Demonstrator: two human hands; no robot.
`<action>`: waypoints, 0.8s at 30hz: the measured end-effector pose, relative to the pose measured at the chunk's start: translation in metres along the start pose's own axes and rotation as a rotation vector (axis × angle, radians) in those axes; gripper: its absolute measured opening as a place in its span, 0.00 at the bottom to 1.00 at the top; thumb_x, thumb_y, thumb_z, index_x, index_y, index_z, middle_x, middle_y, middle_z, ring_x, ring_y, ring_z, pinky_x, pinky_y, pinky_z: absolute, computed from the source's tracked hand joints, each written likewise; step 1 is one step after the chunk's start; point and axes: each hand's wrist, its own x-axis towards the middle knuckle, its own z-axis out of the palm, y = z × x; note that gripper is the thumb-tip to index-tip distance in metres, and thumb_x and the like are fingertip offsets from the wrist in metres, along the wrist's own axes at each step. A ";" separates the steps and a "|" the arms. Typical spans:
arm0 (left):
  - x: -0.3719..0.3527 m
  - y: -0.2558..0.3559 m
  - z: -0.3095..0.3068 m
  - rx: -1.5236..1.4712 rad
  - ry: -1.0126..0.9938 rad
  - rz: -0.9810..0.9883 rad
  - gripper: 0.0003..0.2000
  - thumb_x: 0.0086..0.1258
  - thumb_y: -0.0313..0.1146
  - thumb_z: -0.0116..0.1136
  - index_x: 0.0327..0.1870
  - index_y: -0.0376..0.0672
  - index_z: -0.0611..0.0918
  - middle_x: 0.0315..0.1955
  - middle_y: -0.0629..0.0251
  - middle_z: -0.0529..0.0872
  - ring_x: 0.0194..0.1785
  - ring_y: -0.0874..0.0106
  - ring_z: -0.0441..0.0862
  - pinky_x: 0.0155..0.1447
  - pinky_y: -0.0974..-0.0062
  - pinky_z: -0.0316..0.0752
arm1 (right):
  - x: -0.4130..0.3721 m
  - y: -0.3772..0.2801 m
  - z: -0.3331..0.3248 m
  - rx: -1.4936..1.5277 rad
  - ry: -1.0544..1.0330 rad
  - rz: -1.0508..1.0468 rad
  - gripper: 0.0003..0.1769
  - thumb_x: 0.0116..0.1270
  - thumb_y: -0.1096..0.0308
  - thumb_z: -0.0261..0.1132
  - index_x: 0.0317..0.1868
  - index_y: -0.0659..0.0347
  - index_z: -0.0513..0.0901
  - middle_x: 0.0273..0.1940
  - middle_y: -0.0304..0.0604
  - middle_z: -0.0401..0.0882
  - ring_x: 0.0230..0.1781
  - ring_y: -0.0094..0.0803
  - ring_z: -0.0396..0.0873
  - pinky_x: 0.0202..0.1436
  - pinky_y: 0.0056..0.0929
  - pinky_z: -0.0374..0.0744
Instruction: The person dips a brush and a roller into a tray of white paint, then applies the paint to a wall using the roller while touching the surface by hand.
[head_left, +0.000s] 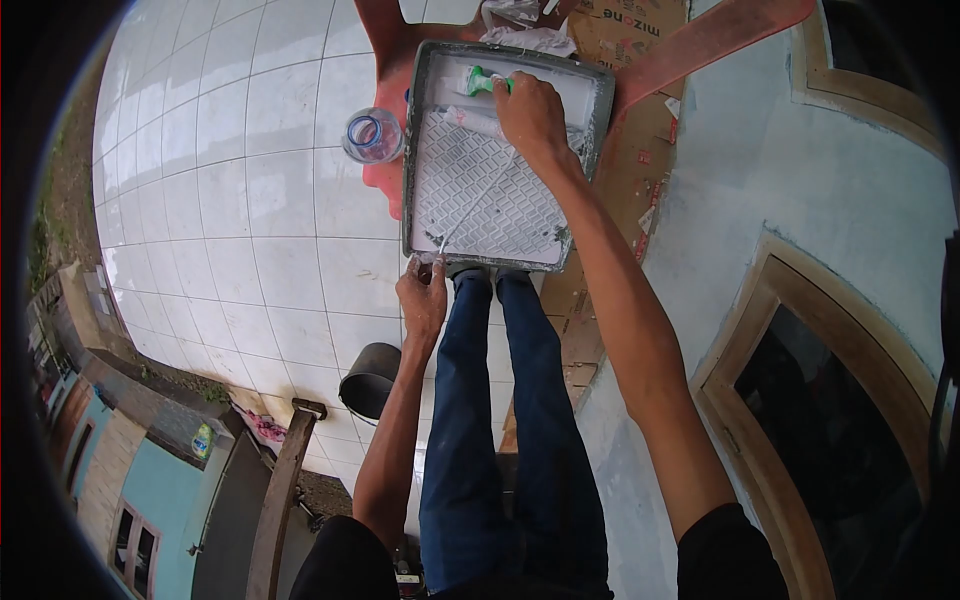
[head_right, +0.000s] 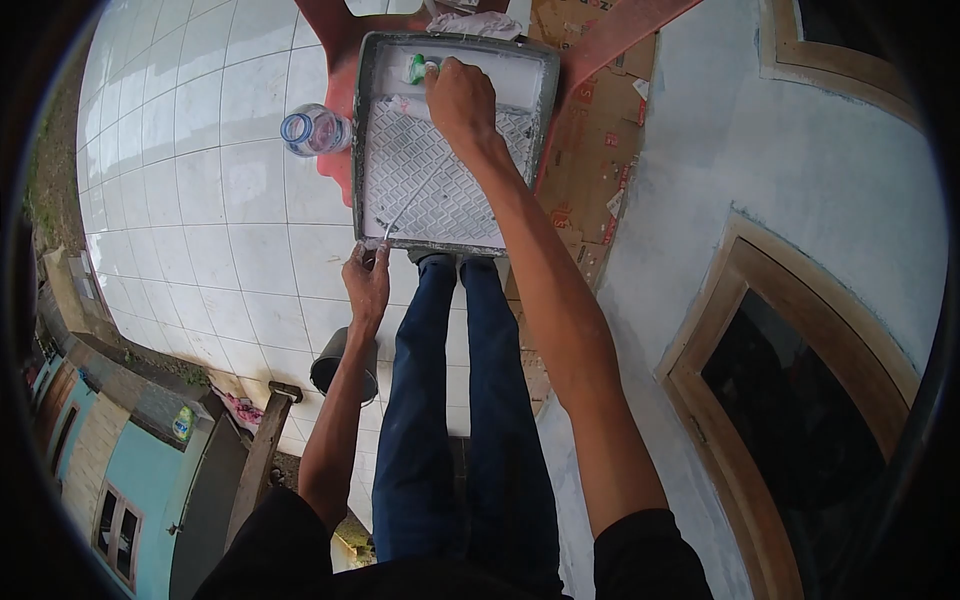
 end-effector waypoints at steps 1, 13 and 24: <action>0.000 -0.001 0.001 0.003 -0.002 0.000 0.11 0.67 0.31 0.55 0.37 0.29 0.79 0.21 0.66 0.80 0.26 0.82 0.70 0.30 0.80 0.66 | -0.001 0.001 0.004 0.001 0.001 0.003 0.18 0.67 0.60 0.56 0.30 0.69 0.79 0.28 0.60 0.81 0.31 0.52 0.81 0.38 0.43 0.79; 0.006 0.003 0.000 -0.001 0.025 0.025 0.13 0.67 0.31 0.56 0.33 0.25 0.76 0.16 0.65 0.75 0.23 0.81 0.65 0.25 0.75 0.62 | -0.027 0.067 -0.006 0.021 0.087 0.234 0.20 0.67 0.60 0.57 0.40 0.73 0.79 0.33 0.65 0.80 0.37 0.57 0.80 0.43 0.47 0.76; 0.009 0.001 -0.002 0.036 -0.004 0.029 0.10 0.68 0.30 0.55 0.35 0.30 0.78 0.19 0.68 0.77 0.23 0.83 0.67 0.26 0.80 0.63 | -0.044 0.069 -0.056 -0.077 0.142 0.302 0.18 0.68 0.59 0.56 0.37 0.70 0.79 0.32 0.61 0.80 0.36 0.56 0.80 0.40 0.47 0.76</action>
